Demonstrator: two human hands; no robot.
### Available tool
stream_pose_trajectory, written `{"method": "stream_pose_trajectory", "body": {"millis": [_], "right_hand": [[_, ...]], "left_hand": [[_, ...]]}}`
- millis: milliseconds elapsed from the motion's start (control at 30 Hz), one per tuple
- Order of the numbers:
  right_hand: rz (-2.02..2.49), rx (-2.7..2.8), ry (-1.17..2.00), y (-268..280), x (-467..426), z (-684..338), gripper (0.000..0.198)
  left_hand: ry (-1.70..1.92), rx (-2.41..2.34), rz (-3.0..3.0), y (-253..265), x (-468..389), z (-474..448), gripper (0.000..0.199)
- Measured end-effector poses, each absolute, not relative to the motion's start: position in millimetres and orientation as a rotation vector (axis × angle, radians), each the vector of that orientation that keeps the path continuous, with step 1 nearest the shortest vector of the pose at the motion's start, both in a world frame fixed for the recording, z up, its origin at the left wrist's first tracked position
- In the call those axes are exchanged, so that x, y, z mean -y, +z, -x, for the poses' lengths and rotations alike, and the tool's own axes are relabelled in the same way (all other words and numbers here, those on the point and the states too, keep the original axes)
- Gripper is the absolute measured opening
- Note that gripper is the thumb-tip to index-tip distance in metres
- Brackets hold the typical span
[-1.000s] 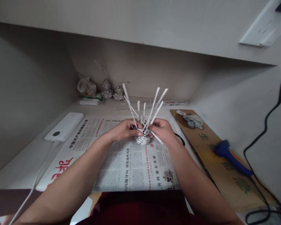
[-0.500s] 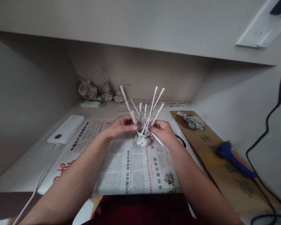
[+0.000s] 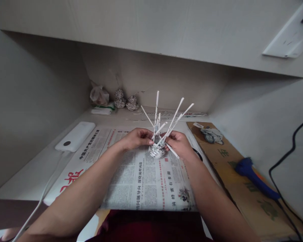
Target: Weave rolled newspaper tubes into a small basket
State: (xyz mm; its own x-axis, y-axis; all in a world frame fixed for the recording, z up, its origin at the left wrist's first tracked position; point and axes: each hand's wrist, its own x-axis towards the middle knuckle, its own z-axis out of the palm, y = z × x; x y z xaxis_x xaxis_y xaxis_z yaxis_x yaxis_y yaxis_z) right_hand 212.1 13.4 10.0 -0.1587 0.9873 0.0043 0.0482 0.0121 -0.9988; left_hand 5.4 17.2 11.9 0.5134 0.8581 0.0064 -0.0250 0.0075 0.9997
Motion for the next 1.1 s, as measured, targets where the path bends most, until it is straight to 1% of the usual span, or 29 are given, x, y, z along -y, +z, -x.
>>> {"method": "stream_pose_trajectory", "body": {"millis": [67, 267, 500, 567, 667, 767, 833, 933, 1000, 1100], "right_hand": [[1.158, 1.355, 1.286, 10, -13, -212, 0.027], [1.180, 1.302, 1.242, 9, -12, -208, 0.023], [1.096, 1.271, 1.359, 11, -8, -207, 0.030], [1.075, 1.284, 1.371, 13, -7, -207, 0.032], [1.079, 1.303, 1.351, 16, -6, -207, 0.032], [1.091, 1.305, 1.354, 17, -6, -207, 0.031], [1.091, 1.329, 1.359, 17, -7, -207, 0.030], [1.122, 1.421, 1.319, 14, -7, -207, 0.026], [1.161, 1.516, 1.172, 13, -6, -208, 0.022], [1.147, 1.731, 0.758, 15, -3, -210, 0.024]], "left_hand": [[0.834, -0.802, -1.401, 13, -17, -5, 0.030], [0.787, -0.714, -1.452, 16, -11, -10, 0.060], [0.953, -0.822, -1.532, 13, -7, -21, 0.073], [0.988, -0.859, -1.495, 12, -8, -19, 0.072], [0.994, -0.859, -1.448, 10, -12, -17, 0.061], [1.012, -0.862, -1.413, 9, -14, -17, 0.055], [1.031, -0.871, -1.380, 9, -14, -18, 0.053], [1.023, -0.840, -1.336, 9, -13, -20, 0.055], [1.001, -0.829, -1.313, 10, -11, -20, 0.058], [0.971, -0.850, -1.291, 13, -9, -21, 0.061]]}}
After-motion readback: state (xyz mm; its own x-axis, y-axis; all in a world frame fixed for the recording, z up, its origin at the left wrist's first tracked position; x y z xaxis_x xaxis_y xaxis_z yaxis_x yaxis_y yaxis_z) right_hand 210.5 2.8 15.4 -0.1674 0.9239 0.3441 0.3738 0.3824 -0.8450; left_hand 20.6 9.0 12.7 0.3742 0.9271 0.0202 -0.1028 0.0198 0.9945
